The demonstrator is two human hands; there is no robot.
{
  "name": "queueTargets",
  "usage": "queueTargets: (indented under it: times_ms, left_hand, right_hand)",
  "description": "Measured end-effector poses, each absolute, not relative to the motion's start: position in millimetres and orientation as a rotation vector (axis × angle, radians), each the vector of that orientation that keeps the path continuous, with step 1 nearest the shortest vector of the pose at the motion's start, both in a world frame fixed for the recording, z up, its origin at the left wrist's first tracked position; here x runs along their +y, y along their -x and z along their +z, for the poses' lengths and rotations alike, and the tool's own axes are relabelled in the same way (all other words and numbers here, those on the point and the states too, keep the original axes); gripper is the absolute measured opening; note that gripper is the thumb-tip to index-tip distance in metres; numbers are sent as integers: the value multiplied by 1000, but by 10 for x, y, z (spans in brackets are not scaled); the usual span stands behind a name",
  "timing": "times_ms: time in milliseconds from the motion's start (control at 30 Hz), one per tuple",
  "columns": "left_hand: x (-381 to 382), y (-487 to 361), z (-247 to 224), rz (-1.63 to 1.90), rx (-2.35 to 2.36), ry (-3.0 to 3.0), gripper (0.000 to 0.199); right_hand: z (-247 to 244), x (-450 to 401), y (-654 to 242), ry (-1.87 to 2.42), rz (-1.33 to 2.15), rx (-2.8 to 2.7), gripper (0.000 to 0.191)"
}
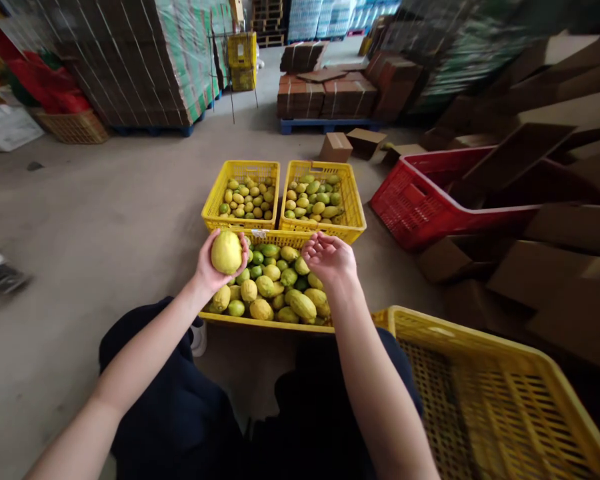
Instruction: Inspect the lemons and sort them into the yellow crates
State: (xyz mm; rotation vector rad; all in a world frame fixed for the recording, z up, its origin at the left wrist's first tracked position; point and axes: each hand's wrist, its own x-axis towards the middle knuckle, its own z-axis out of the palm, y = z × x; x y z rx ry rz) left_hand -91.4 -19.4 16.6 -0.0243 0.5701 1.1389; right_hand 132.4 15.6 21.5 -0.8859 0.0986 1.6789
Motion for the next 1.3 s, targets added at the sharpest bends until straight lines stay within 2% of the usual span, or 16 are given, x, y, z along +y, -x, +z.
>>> queueTargets:
  times_ms: [167,567,800,967,1100,1233,1300]
  left_hand:
    - [-193,1050,36,1304,572,146,22]
    - [-330,1425,150,1407,426,203,26]
    - [-332,1437,156,1421,407,148,26]
    - [-330,1442,210,1431,442,87,27]
    - [-334,1432,250,1428,472,68,28]
    - [-341,1421,265,1399,487,65,29]
    - [-343,1418,267,1385,482,81,28]
  right_hand:
    - [48,148,-1373,1022,1629,32,15]
    - [-721,94,-1359,1478,1581,-378,14]
    - [-937,45,-1069,1660,1521,-867,11]
    - [-991,134,-1083,1888,1301,-1300,6]
    - [-1160,61,-1193,2125,1085,-1656,25]
    - [-1350,-59,-1261,2326,1018,-1889,44]
    - [-1409,-82,-1284,2376,996,-1960,48]
